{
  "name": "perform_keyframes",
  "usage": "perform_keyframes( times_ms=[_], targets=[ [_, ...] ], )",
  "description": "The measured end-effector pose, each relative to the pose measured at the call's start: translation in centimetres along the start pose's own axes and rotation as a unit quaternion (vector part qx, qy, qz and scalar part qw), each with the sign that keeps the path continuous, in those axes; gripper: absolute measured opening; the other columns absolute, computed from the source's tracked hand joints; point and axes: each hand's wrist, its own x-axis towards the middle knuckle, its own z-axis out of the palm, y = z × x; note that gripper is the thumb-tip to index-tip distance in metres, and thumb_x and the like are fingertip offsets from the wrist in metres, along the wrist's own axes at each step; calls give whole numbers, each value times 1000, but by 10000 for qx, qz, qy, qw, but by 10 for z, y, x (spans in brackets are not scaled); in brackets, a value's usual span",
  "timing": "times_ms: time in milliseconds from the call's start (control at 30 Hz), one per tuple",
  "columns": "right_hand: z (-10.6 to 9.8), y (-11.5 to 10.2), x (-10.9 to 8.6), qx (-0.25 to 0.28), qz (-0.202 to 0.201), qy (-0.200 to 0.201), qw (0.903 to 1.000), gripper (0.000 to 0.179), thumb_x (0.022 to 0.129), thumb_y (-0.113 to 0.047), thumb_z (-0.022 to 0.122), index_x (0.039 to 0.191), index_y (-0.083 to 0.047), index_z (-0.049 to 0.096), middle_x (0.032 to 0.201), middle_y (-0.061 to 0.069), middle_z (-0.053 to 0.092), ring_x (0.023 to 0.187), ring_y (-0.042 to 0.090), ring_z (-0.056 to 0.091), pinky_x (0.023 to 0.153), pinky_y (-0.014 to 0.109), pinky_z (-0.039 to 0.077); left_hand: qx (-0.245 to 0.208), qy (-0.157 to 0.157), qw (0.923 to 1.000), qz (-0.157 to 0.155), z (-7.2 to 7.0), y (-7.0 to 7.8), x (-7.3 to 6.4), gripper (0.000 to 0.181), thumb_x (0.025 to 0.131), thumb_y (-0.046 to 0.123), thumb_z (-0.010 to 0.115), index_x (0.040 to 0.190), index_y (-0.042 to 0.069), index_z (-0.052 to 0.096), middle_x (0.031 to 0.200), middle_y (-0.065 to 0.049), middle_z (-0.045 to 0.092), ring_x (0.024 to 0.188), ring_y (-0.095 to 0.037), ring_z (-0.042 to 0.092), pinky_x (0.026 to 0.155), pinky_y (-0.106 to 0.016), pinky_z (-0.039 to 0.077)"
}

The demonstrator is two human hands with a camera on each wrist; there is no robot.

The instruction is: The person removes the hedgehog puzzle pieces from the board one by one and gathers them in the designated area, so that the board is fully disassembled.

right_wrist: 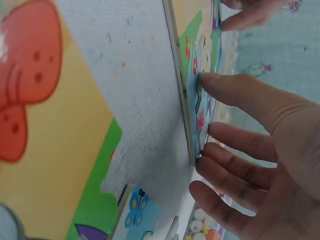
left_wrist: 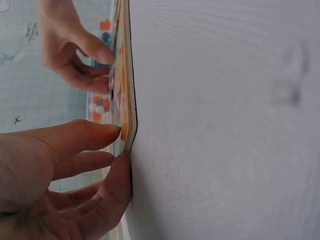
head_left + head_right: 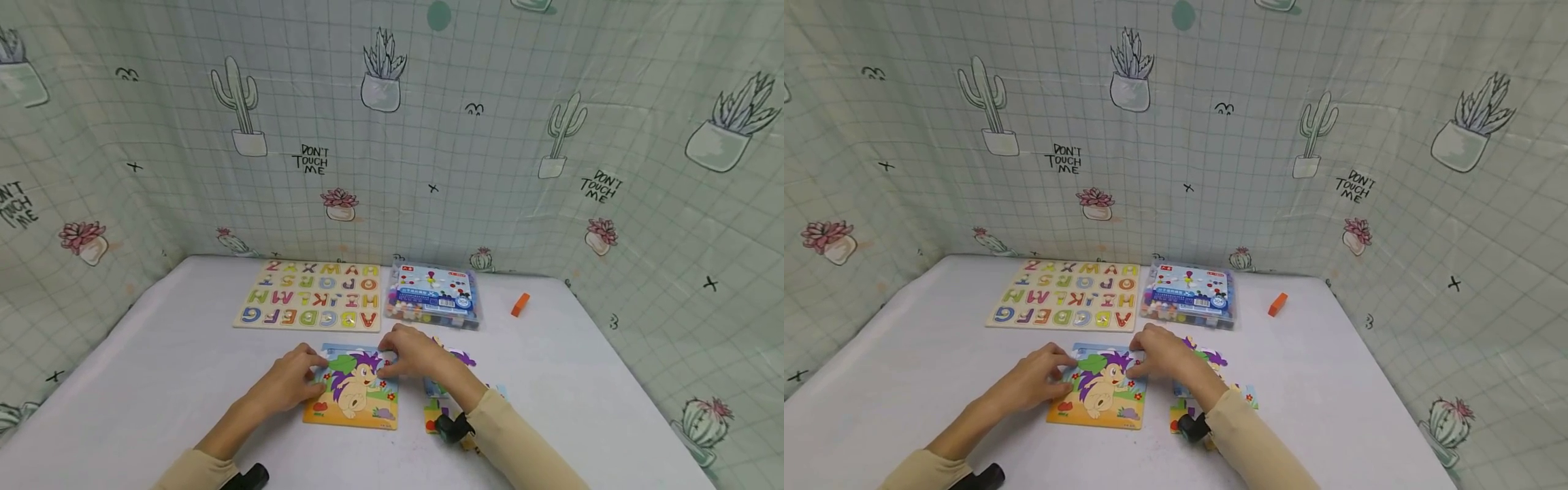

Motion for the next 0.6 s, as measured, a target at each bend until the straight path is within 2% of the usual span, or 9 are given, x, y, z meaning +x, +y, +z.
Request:
perform_keyframes(
  times_ms=[133,333,433,600],
  targets=[
    [0,-3,-3,-376,-33,98,9992,44,81,-37,79,116,-10,72,103,1,61,85,12,52,76,30,47,27,7,10000,0,1,0,0,34,79,11,80,111,2,72,105,-6,59,84,-16,54,70,-26,51],
    [0,0,-6,-997,231,440,9938,42,84,-41,76,117,-16,72,111,1,62,85,11,52,69,29,46,30,0,10000,72,2,2,3,35,80,12,80,112,2,71,106,-6,59,86,-16,55,72,-27,52],
    [0,3,-7,-968,208,549,9936,42,82,-41,77,115,-15,74,108,0,63,85,11,53,71,29,47,-4,-1,10000,57,1,2,2,34,80,11,79,112,1,71,106,-6,59,86,-16,55,72,-27,53],
    [2,5,-7,-489,-281,333,9979,43,80,-42,80,112,-13,74,103,-2,64,88,10,57,78,27,50,-81,-15,10000,-20,0,1,0,33,80,10,79,111,1,71,106,-7,59,86,-16,55,71,-27,53]
  ],
)
